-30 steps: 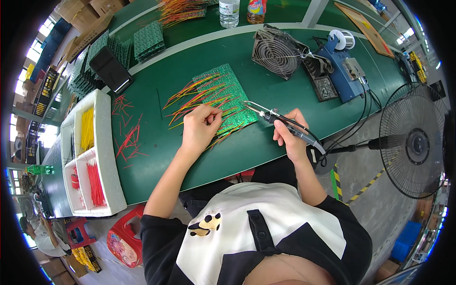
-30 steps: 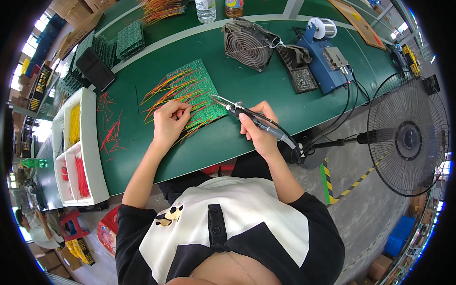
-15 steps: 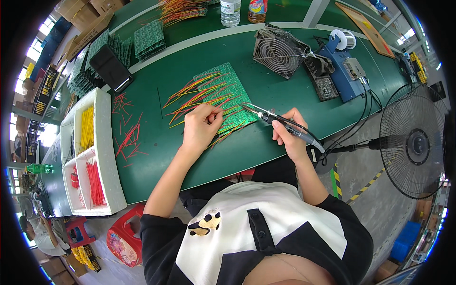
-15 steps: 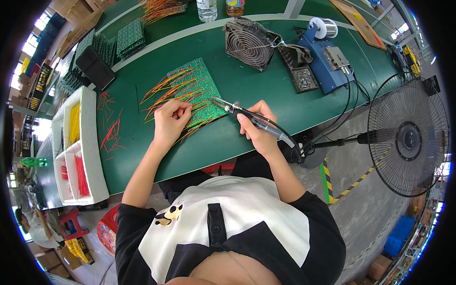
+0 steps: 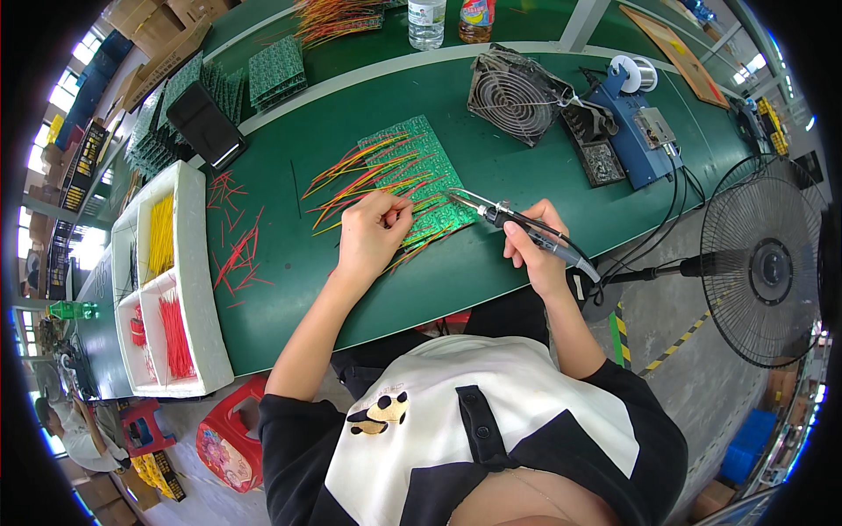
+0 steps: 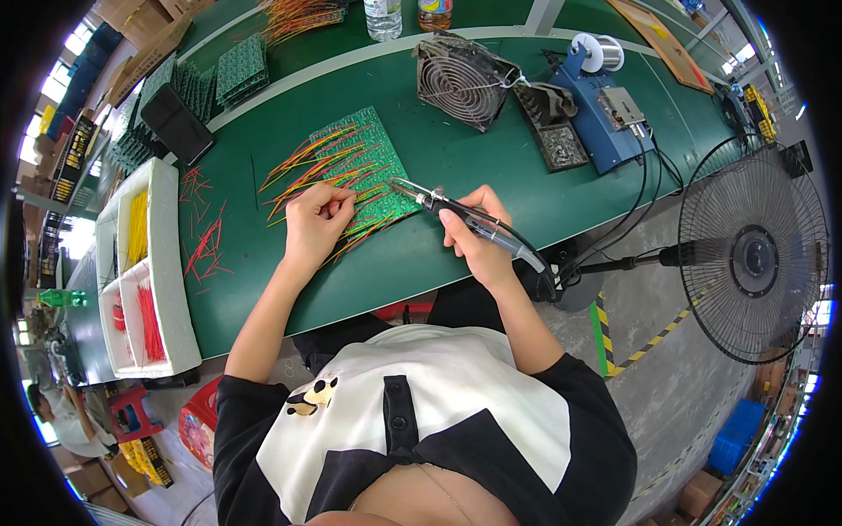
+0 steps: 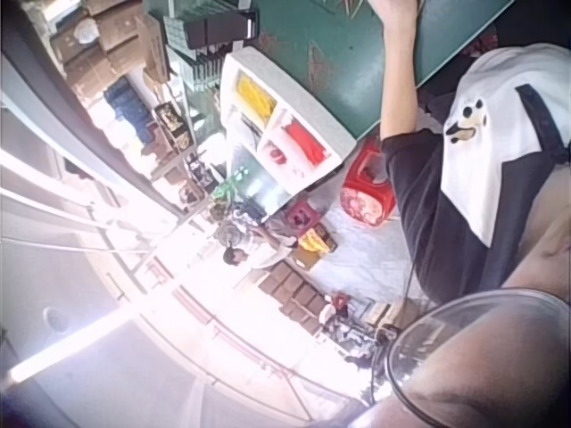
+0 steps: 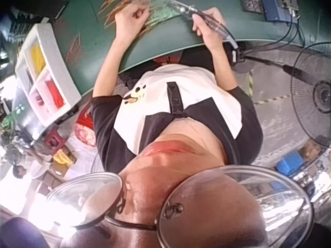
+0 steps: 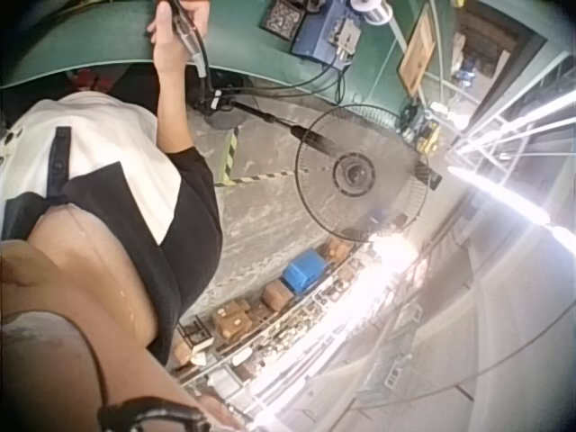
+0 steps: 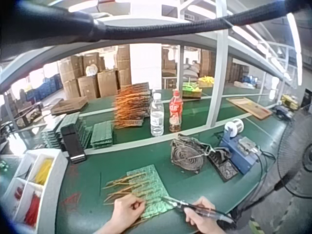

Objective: The person retrieves wires from a box, positions them onto a circuit board, and solders them in place using a soldering iron.

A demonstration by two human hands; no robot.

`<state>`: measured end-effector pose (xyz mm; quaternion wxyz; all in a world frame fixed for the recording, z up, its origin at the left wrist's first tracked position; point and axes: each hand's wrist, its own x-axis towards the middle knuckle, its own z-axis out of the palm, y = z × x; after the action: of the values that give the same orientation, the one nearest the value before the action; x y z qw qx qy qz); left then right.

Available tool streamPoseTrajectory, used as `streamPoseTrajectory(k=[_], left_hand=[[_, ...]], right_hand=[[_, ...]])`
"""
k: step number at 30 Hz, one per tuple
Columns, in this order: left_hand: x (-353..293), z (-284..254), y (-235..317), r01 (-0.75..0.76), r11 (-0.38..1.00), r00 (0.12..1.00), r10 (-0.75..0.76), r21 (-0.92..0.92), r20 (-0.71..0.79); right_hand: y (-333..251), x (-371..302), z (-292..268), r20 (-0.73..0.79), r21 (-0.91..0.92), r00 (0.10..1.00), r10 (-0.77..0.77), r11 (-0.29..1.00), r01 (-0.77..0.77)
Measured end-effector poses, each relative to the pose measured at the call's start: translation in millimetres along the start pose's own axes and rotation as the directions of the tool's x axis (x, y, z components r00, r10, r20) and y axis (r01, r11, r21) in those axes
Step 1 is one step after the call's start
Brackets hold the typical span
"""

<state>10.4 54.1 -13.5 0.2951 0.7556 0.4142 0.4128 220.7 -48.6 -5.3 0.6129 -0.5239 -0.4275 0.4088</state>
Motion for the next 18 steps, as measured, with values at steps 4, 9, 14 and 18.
streamPoseTrajectory(k=[4, 9, 14, 18], left_hand=[[0.4, -1.3, 2.7, -0.015, 1.0, 1.0, 0.015, 0.008, 0.001], [0.7, -1.6, 2.0, -0.014, 0.999, 1.0, 0.014, 0.034, -0.003], [0.1, -1.2, -0.4, -0.006, 0.999, 1.0, 0.007, 0.032, -0.002], [-0.2, -0.5, -1.7, -0.019, 1.0, 1.0, 0.02, 0.023, -0.014]], right_hand=[[1.9, 0.7, -2.3, -0.038, 0.055, 0.999, -0.023, 0.998, 0.025], [4.0, 2.4, -4.9, -0.184, 0.183, 0.981, -0.06, 0.979, 0.095], [3.7, 2.1, -3.5, -0.165, 0.14, 0.984, -0.064, 0.986, 0.087], [1.5, 0.5, -0.2, -0.05, 0.014, 0.998, -0.034, 0.999, 0.035]])
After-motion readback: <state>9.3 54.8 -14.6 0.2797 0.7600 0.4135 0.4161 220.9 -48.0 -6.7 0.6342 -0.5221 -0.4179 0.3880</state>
